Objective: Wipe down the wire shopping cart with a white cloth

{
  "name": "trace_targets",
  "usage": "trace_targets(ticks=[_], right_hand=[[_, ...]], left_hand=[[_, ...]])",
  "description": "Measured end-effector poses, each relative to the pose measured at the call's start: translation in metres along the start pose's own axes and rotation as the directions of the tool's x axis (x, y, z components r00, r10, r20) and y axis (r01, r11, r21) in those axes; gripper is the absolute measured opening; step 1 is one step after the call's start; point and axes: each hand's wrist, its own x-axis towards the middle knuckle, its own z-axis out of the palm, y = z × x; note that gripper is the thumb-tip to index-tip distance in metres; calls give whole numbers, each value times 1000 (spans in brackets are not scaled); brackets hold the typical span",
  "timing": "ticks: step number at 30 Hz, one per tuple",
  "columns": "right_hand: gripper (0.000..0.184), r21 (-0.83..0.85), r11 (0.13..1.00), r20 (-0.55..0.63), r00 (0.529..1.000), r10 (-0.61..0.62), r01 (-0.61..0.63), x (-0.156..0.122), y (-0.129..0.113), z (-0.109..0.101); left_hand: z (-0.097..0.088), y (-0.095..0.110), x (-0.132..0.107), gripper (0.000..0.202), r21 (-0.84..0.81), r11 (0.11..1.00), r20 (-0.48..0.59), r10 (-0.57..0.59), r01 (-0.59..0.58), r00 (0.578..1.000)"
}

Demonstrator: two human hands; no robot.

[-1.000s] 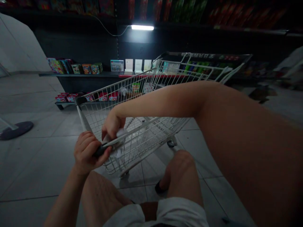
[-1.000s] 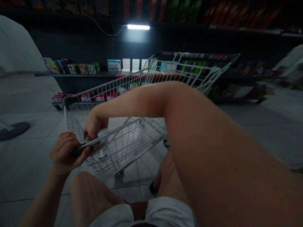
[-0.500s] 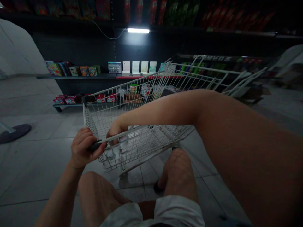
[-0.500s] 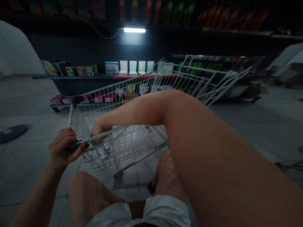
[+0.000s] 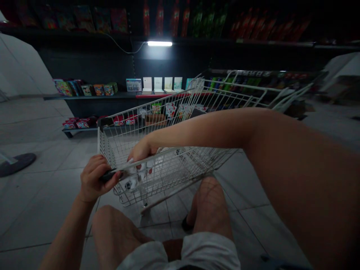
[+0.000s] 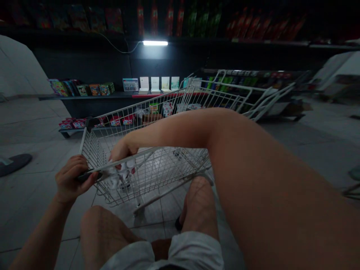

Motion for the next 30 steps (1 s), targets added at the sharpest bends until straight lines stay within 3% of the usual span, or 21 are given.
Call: trace_targets(ticks=[2,4,7,8,10,13,16,18,20,26,28,30], right_hand=[[65,34,999,69,998,3,-5,8,-2,-16],[55,71,997,209,978,18,-33,18,-14,-29],[18,111,992,412,911,7,-58,20,-51,-42],[14,114,993,456,890,-14,-42,16,-63,-46],[25,90,996,516,854,-71,28,-2,-79,-59],[26,-14,991,553,826,-105,135,-46,-69,-95],[24,-127,985,492,870,-40,117,-93,-36,-135],[23,-210,974,416,909,17,78,-111,-24,-145],[22,-289,955,355,934,41,67,-113,-30,-135],[28,-390,914,281,960,4,110,-64,-83,-55],[30,-407,904,265,964,-22,132,-64,-80,-52],[30,-413,901,249,968,-28,133,-82,-63,-69]], left_hand=[[-1,-1,-3,22,7,1000,-7,-12,12,1000],[-2,-2,-5,20,30,999,-23,-9,10,1000],[-3,-2,-4,18,84,996,-59,39,-34,997],[-3,-2,-3,17,84,995,-56,58,-53,997],[-4,-2,-1,16,52,996,-27,76,-74,997],[-6,-2,-1,20,17,999,22,38,-39,999],[-8,-4,-4,22,38,999,31,12,-13,999],[-9,-6,-5,21,52,998,32,17,-19,999],[-9,-7,-4,20,65,998,47,22,-25,999],[-10,-2,11,14,44,999,132,12,-18,991],[-12,-3,14,14,25,999,152,23,-27,988],[-16,-9,13,16,19,999,148,39,-42,988]])
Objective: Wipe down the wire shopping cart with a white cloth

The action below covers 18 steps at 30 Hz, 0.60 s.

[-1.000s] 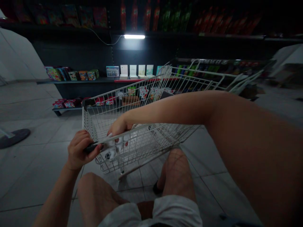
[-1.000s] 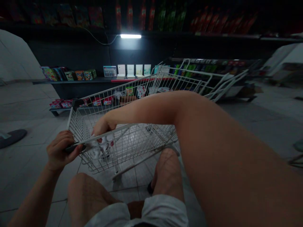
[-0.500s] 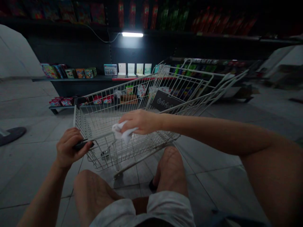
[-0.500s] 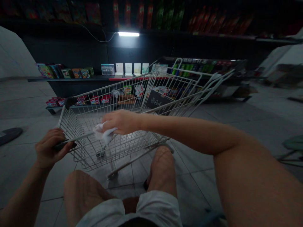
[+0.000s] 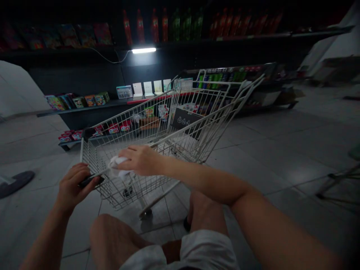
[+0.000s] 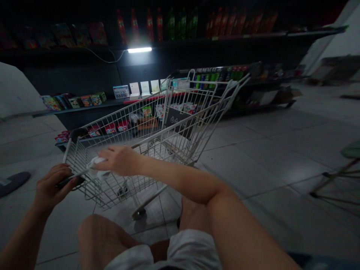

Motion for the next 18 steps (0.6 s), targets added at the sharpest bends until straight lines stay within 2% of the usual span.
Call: trace_targets(ticks=[3,5,6,8,10,11,12,13,15,16,18], right_hand=[[25,5,996,-32,995,92,-92,-62,51,-15],[20,2,981,-109,976,191,-192,-104,81,-25],[19,0,968,-170,953,249,-253,-119,90,-28],[20,11,919,-301,875,379,-395,-132,93,-26],[23,42,873,-369,805,465,-485,-120,77,-8],[23,58,872,-365,803,471,-486,-107,64,6],[22,74,888,-341,825,450,-454,-92,48,24],[22,92,918,-302,868,394,-385,-77,32,44],[22,137,971,-225,949,221,-194,-52,0,86],[23,159,983,-198,973,120,-89,-44,-13,106],[26,195,977,-142,988,-60,88,-41,-32,140]], left_hand=[[-7,-12,-5,15,13,1000,5,1,-1,1000],[-12,-15,-2,14,43,999,63,-10,7,998],[-13,-14,3,14,64,998,117,-15,8,993],[-11,-5,19,20,121,993,250,-30,-1,968],[-3,11,43,31,242,969,339,-124,41,933],[4,21,55,38,314,947,374,-192,71,907],[11,30,66,44,365,926,411,-255,98,875],[18,38,76,48,407,904,438,-318,130,841],[31,49,89,51,409,893,485,-389,190,783],[36,52,92,53,377,897,500,-408,232,764],[41,52,94,58,309,904,518,-420,294,745]])
